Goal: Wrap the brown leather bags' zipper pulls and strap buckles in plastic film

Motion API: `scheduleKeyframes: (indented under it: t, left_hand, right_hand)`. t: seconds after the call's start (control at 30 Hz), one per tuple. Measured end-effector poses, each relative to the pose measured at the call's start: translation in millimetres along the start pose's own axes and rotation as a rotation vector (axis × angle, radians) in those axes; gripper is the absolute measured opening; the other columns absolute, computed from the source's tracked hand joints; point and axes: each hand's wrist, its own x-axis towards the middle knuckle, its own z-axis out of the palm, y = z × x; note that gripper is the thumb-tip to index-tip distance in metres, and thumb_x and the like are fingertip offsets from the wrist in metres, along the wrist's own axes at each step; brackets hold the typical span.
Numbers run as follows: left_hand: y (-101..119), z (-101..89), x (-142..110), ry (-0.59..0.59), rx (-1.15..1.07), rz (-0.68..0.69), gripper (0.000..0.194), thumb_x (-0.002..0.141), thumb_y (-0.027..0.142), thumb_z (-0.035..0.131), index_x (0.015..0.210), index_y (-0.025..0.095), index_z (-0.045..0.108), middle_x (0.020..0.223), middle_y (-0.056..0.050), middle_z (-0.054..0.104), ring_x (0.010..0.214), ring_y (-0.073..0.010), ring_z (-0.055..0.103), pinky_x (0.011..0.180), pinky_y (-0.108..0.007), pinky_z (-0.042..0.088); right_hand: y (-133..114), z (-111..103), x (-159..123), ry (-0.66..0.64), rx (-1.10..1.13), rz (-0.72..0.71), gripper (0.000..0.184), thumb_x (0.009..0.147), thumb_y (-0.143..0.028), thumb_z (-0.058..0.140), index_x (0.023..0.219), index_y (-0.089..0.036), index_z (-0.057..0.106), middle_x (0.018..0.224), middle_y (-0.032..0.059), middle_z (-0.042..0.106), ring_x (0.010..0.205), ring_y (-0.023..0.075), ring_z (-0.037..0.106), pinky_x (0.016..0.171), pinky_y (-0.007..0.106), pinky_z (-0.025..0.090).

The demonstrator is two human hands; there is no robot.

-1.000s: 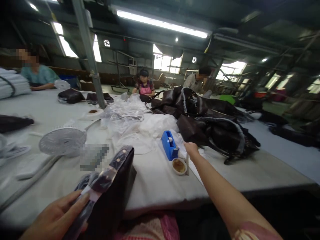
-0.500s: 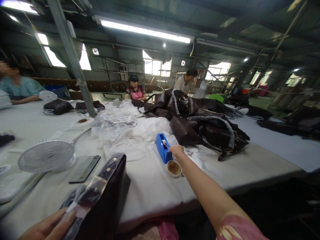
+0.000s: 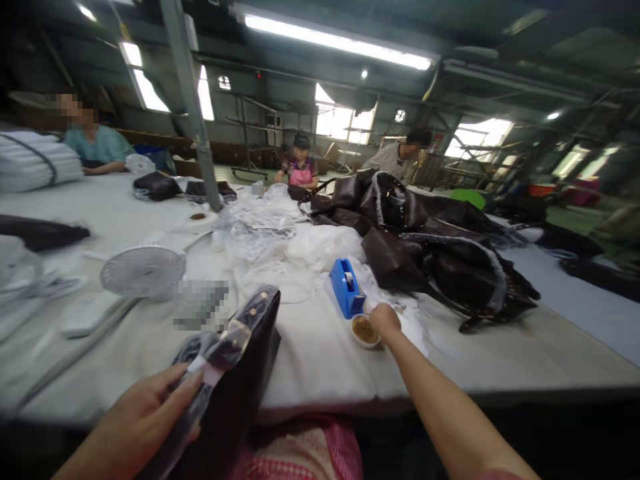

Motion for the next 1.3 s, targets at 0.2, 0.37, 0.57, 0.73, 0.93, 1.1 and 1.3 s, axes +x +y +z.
scheduleKeyframes:
  t: [0.2,0.37,0.57,0.73,0.93,1.1,1.3]
  left_hand:
    - [10,-6.9,-6,0.04,0.012,0.064,0.037,0.095,0.051,0.043,0.075,0.021,0.054,0.058,-0.002,0.065,0.055,-0.0203,0.067,0.048,-0.027,0.043]
    - [16,4.3,-6,0.091,0.192,0.146,0.031,0.097,0.038,0.042,0.074,0.021,0.055,0.062,-0.002,0.065,0.058,-0.0172,0.063,0.054,-0.027,0.039]
    - [13,15.1,-10,0.2,0.349,0.251,0.028,0.095,0.033,0.044,0.074,0.02,0.056,0.072,-0.006,0.068,0.063,-0.0189,0.06,0.059,-0.03,0.036]
    - [10,15.7,-10,0.212,0.375,0.242,0.028,0.095,0.034,0.043,0.075,0.02,0.056,0.072,-0.007,0.069,0.063,-0.0203,0.061,0.057,-0.031,0.035]
    - [14,13.3,-12,0.198,0.39,0.211,0.027,0.096,0.033,0.044,0.076,0.02,0.058,0.075,-0.008,0.071,0.068,-0.0221,0.065,0.059,-0.032,0.036]
    - [12,13.2,-14,0.176,0.381,0.206,0.029,0.097,0.035,0.042,0.077,0.019,0.058,0.076,-0.009,0.071,0.067,-0.0222,0.065,0.059,-0.032,0.036]
    - [11,14.8,-15,0.185,0.402,0.209,0.031,0.097,0.036,0.039,0.079,0.019,0.058,0.078,-0.01,0.072,0.07,-0.0247,0.067,0.06,-0.033,0.038]
  right_hand:
    - [-53,12,-39,-0.151,0.075,0.076,0.022,0.091,-0.032,0.062,0.078,-0.016,0.068,0.066,0.0025,0.064,0.062,0.018,0.061,0.057,0.029,0.049]
    - [-170,26,-113,-0.481,0.545,-0.16,0.027,0.084,-0.043,0.067,0.076,-0.018,0.069,0.066,0.0011,0.066,0.059,0.014,0.058,0.056,0.025,0.047]
    - [-245,49,-153,-0.54,0.704,-0.059,0.03,0.077,-0.042,0.071,0.064,-0.015,0.067,0.054,-0.0006,0.06,0.048,0.01,0.049,0.047,0.022,0.04]
    - [-240,57,-150,-0.492,0.658,-0.02,0.034,0.073,-0.046,0.073,0.061,-0.014,0.067,0.052,-0.0003,0.058,0.046,0.0097,0.047,0.045,0.022,0.036]
    - [-232,57,-157,-0.543,0.743,0.013,0.037,0.075,-0.049,0.076,0.065,-0.014,0.067,0.052,-0.0014,0.057,0.048,0.0089,0.046,0.046,0.021,0.034]
    - [-234,59,-162,-0.575,0.874,0.039,0.037,0.078,-0.048,0.077,0.067,-0.014,0.067,0.052,-0.0029,0.055,0.048,0.0076,0.044,0.048,0.021,0.034]
    - [-237,61,-160,-0.582,0.841,0.028,0.039,0.076,-0.05,0.078,0.066,-0.014,0.068,0.051,-0.0024,0.054,0.047,0.0078,0.043,0.047,0.021,0.032]
